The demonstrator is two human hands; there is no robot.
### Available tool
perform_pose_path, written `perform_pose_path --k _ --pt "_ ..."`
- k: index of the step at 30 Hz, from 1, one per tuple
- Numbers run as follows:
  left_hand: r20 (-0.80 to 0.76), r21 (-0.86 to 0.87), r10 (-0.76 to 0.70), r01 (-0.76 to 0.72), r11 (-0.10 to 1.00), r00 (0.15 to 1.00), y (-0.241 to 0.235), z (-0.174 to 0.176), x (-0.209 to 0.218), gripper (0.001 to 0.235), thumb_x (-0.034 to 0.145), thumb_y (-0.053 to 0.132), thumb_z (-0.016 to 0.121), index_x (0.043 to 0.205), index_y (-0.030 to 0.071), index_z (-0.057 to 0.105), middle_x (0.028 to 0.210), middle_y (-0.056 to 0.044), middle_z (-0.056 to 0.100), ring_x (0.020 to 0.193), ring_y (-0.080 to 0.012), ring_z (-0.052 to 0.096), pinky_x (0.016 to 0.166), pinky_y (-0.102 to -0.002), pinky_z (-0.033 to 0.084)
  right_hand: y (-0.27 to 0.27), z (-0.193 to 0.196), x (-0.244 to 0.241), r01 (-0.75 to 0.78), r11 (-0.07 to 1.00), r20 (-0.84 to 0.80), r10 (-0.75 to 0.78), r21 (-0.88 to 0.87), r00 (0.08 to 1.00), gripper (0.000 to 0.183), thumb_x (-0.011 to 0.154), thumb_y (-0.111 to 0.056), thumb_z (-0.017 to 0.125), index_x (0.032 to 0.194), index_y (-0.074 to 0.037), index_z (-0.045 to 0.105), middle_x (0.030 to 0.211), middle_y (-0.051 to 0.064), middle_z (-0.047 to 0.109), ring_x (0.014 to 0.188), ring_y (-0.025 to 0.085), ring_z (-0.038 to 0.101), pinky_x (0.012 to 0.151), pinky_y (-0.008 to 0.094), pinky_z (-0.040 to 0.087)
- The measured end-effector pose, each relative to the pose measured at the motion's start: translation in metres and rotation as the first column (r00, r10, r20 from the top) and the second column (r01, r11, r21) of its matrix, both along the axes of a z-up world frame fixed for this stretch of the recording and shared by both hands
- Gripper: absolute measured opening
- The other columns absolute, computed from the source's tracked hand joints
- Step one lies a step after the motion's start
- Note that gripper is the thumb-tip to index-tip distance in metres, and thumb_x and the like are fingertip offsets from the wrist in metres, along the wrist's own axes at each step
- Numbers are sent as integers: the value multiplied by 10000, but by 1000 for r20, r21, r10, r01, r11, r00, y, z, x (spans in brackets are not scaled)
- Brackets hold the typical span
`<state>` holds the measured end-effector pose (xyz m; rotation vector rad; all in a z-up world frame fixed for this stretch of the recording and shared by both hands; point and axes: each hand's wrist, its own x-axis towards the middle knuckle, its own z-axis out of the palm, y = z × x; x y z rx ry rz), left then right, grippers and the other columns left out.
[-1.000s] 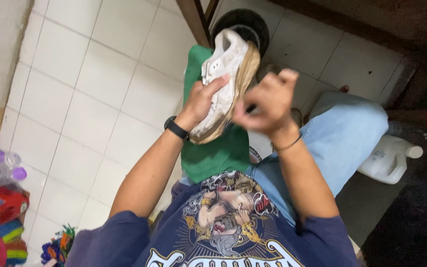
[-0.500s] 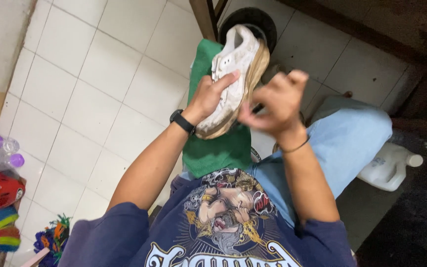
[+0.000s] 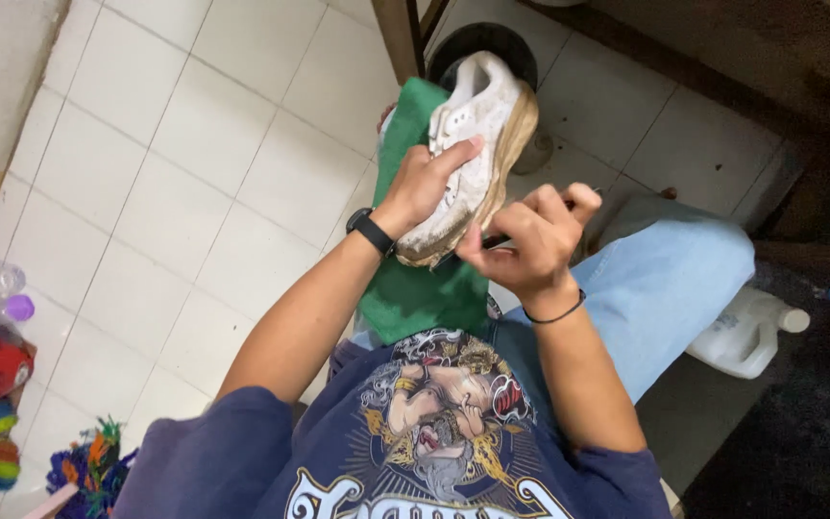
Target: The person scrubs a white sneaker with a brush, dipping it into a bucket of soapy water. They then rinse the shoe with water from a bottle and wipe it with a green cloth. The person repeats the scrubbing and wiping process on different parts of the shoe.
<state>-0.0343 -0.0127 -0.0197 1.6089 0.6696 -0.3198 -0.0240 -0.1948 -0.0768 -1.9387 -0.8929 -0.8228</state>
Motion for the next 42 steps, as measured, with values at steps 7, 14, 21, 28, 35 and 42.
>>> perform_pose_path --k 7,14,21,28,35,42 --pt "15 13 -9 9 1000 1000 6 -44 -9 696 743 599 724 970 -58 752 898 -215 697 923 -290 684 842 -423 520 5 -6 -24 85 996 33 -84 -35 996 296 672 -153 803 685 -145 507 675 47 425 662 275 411 885 481 325" --pt "34 28 -19 18 999 999 5 -45 -12 692 742 612 721 955 -45 757 896 -208 704 914 -298 706 827 -427 527 -10 -20 -14 199 979 -33 -198 48 980 250 827 -182 838 851 -124 596 703 17 503 639 254 482 867 435 340" --pt "57 2 25 -25 1000 998 11 -44 -13 673 717 621 741 912 -22 766 856 -172 692 877 -256 683 829 -396 529 -12 -24 -19 239 971 95 -238 -5 967 273 756 -143 817 744 -156 545 694 46 468 672 295 454 854 478 335" --pt "56 -10 18 -17 1000 998 9 -12 -14 689 709 633 738 899 -29 760 836 -158 662 861 -239 653 818 -393 519 -8 -20 -19 309 951 183 -298 -33 937 262 755 -130 803 731 -168 545 657 43 452 633 295 430 814 473 330" --pt "45 -18 17 -17 1000 999 15 -59 -14 678 717 631 757 876 -27 753 829 -158 662 844 -239 655 806 -401 514 11 -22 -40 159 987 114 -161 30 980 218 778 -154 777 767 -184 561 619 -1 522 618 237 484 817 470 308" --pt "63 -29 12 -10 1000 998 12 -6 -5 642 742 618 739 890 -6 759 832 -141 670 840 -216 645 793 -379 515 17 -20 -20 135 985 -45 -131 111 990 286 689 -102 767 649 -167 491 593 32 448 568 262 428 820 436 329"
